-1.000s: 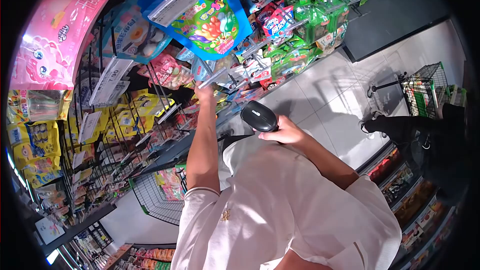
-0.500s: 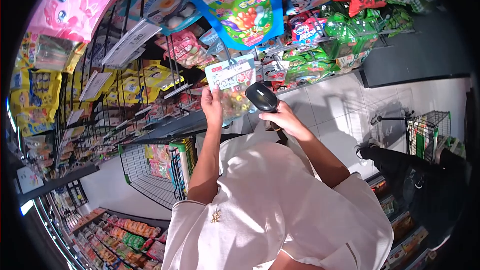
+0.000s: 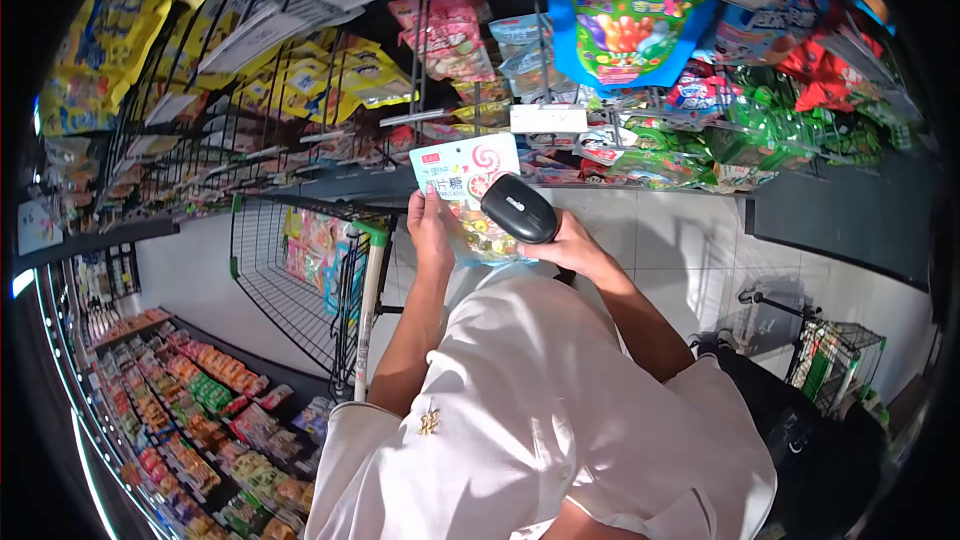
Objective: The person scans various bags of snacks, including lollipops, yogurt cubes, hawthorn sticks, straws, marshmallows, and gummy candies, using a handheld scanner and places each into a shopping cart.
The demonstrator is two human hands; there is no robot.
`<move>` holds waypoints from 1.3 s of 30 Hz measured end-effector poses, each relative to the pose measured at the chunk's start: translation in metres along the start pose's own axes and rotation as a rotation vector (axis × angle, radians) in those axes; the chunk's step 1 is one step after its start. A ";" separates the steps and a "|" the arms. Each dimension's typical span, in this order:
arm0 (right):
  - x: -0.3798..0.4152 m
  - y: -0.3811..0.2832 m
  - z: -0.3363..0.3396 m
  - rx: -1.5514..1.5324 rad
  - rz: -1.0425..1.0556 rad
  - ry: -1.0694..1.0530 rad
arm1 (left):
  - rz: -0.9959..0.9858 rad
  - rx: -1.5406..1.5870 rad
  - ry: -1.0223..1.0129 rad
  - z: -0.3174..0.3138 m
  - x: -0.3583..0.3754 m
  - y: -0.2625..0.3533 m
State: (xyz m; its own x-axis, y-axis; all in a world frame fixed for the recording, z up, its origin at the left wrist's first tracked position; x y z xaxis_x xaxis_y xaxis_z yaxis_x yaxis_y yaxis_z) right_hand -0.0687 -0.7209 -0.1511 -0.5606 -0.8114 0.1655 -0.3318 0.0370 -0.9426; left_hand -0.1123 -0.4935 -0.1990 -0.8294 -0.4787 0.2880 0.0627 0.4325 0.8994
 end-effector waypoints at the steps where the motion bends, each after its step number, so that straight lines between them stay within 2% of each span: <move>1: -0.005 -0.017 -0.013 0.097 0.042 -0.049 | -0.033 0.072 0.074 0.006 0.003 0.010; 3: -0.013 -0.051 -0.047 0.271 0.158 -0.172 | -0.029 0.276 0.138 0.011 0.007 0.030; 5: -0.019 -0.089 -0.086 0.415 0.233 -0.345 | 0.020 0.438 -0.084 0.047 -0.004 0.017; 6: -0.021 -0.111 -0.106 0.395 0.403 -0.391 | 0.009 0.636 -0.122 0.030 0.002 0.039; 7: -0.024 -0.114 -0.119 0.402 0.358 -0.478 | -0.093 0.778 -0.384 0.021 -0.010 0.054; 9: -0.028 -0.116 -0.144 0.422 0.271 -0.649 | -0.162 1.044 -0.516 0.020 -0.006 0.082; 12: -0.035 -0.110 -0.157 0.498 0.133 -0.742 | -0.256 1.089 -0.526 0.037 -0.005 0.128; 13: -0.041 -0.108 -0.156 0.428 0.151 -0.708 | -0.289 1.084 -0.536 0.042 -0.002 0.144; 16: -0.057 -0.080 -0.137 0.326 -0.127 -0.591 | -0.275 1.119 -0.497 0.053 0.006 0.172; 18: -0.066 -0.062 -0.135 0.272 -0.225 -0.626 | -0.292 1.125 -0.543 0.064 0.006 0.183; 22: -0.084 -0.056 -0.155 0.302 -0.458 -0.587 | -0.271 1.115 -0.482 0.093 0.001 0.182; 24: -0.098 -0.062 -0.175 0.253 -0.294 -0.525 | -0.245 1.063 -0.402 0.125 -0.011 0.163; 26: -0.109 -0.062 -0.192 0.248 -0.172 -0.524 | -0.107 0.938 -0.176 0.174 -0.023 0.129; 29: -0.122 -0.074 -0.222 0.335 -0.161 -0.507 | 0.064 0.780 0.233 0.222 -0.026 0.096; 30: -0.127 -0.068 -0.232 0.341 -0.171 -0.530 | 0.088 0.755 0.294 0.230 -0.021 0.095; 33: -0.143 -0.073 -0.254 0.371 -0.124 -0.472 | 0.051 0.779 0.344 0.254 -0.008 0.104; 36: -0.162 -0.055 -0.269 0.347 -0.406 -0.385 | 0.059 0.595 0.271 0.274 0.011 0.121; 38: -0.177 -0.036 -0.273 0.315 -0.413 -0.343 | 0.094 0.366 0.233 0.285 0.030 0.138; 39: -0.185 -0.028 -0.276 0.298 -0.416 -0.322 | 0.055 0.384 0.201 0.286 0.041 0.150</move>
State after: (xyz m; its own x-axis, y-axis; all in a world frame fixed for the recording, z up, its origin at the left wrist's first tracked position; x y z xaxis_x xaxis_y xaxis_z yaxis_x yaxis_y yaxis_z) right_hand -0.1646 -0.4110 -0.0751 -0.1561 -0.8601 0.4857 -0.2209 -0.4489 -0.8659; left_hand -0.2954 -0.2299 -0.1466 -0.7037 -0.5697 0.4246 -0.1389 0.6963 0.7042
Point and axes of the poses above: each hand's wrist, its own x-axis away from the middle knuckle, its own z-axis out of the back of the hand, y = z × x, the point moved 9 cm from there along -x, towards the middle knuckle, and after that the axes turned 10 degrees about -y, right-handed, at the moved point
